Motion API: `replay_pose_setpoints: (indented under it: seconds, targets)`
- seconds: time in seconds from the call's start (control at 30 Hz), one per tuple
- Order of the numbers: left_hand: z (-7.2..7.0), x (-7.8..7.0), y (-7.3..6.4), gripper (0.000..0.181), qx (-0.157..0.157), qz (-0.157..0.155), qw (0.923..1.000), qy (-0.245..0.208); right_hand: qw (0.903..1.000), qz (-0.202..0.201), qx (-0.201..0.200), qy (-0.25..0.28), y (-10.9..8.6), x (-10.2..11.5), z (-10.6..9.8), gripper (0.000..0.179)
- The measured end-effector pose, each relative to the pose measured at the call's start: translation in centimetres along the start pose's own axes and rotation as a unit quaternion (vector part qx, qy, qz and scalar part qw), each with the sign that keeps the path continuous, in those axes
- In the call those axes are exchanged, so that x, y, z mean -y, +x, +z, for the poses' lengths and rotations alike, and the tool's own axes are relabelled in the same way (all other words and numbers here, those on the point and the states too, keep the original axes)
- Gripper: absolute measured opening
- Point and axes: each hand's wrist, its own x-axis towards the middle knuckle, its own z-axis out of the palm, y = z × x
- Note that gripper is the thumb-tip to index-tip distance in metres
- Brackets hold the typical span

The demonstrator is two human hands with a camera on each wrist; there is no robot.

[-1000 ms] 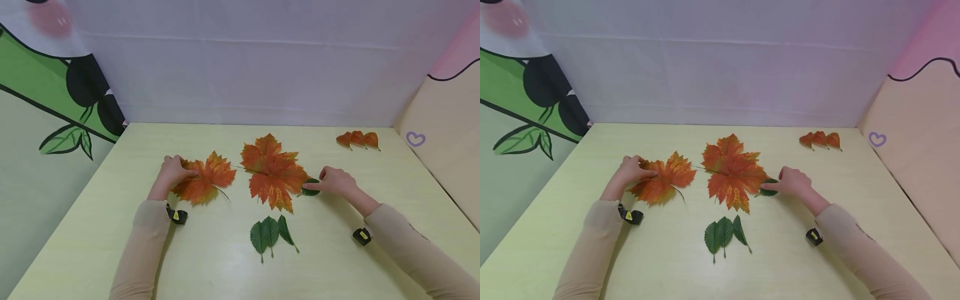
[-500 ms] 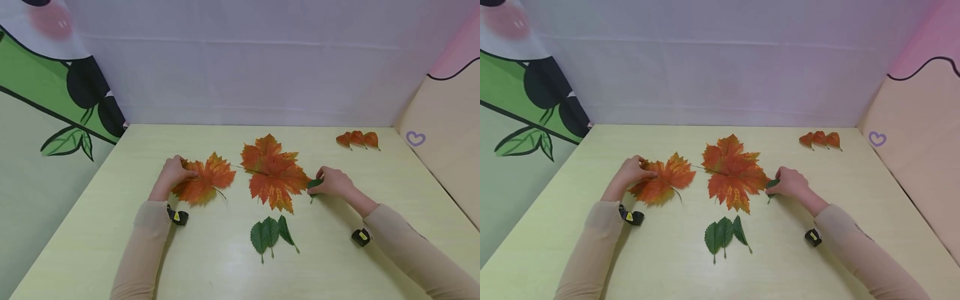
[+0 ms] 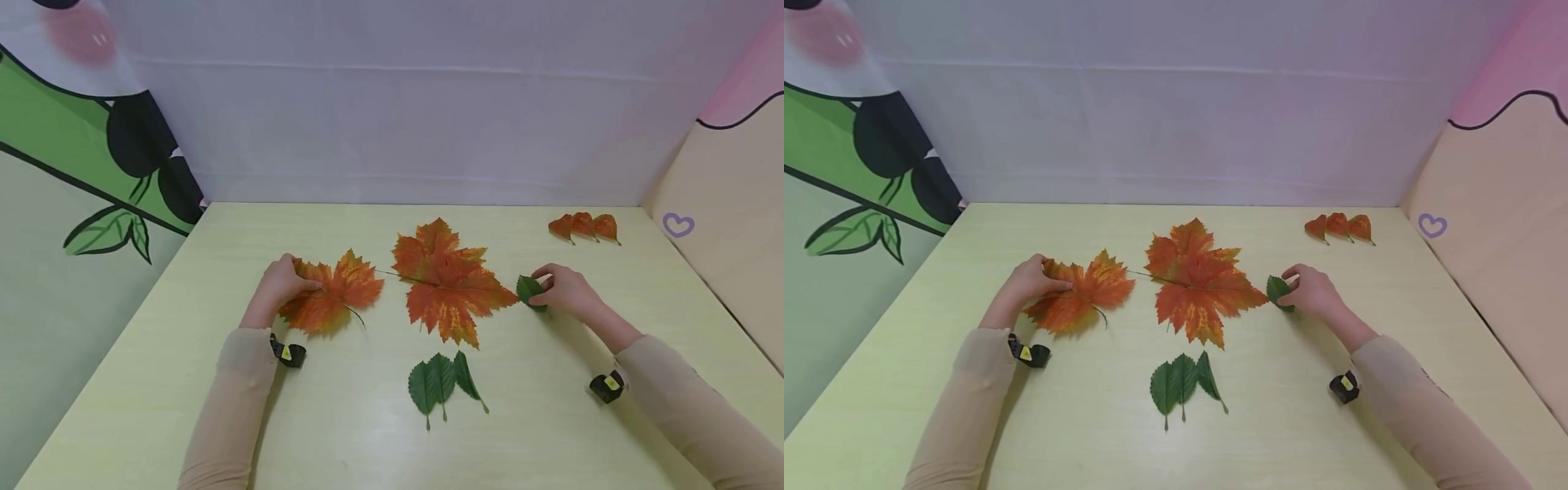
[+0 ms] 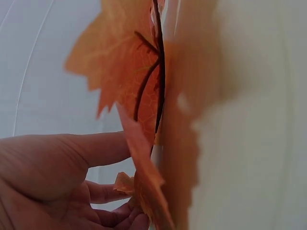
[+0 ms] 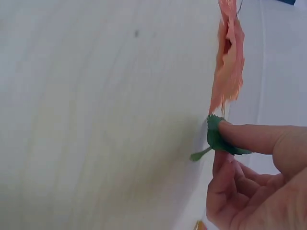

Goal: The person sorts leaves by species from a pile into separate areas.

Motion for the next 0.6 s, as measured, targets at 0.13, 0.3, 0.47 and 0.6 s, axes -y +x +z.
replay_pose_setpoints:
  seconds: [0.13,0.3,0.47,0.6]
  targets:
    - [-0.1,0.0,-0.2,0.074,0.003,-0.003,1.0,0.001,0.9997,0.006,-0.023,-0.008,-0.1,-1.4,-1.2,0.048]
    - [-0.2,0.0,-0.4,0.071,0.008,-0.009,0.9999,0.003,0.9989,0.008,-0.041,-0.021,0.1,-3.1,-2.3,0.051]
    - [-0.2,0.2,-0.2,0.072,0.007,-0.011,0.9999,0.0,0.9978,0.012,-0.058,-0.029,0.4,-5.0,-3.2,0.051]
    - [-0.3,0.3,0.0,0.076,-0.002,0.001,1.0,-0.004,0.9969,0.018,-0.074,-0.02,0.8,-6.5,-3.8,0.049]
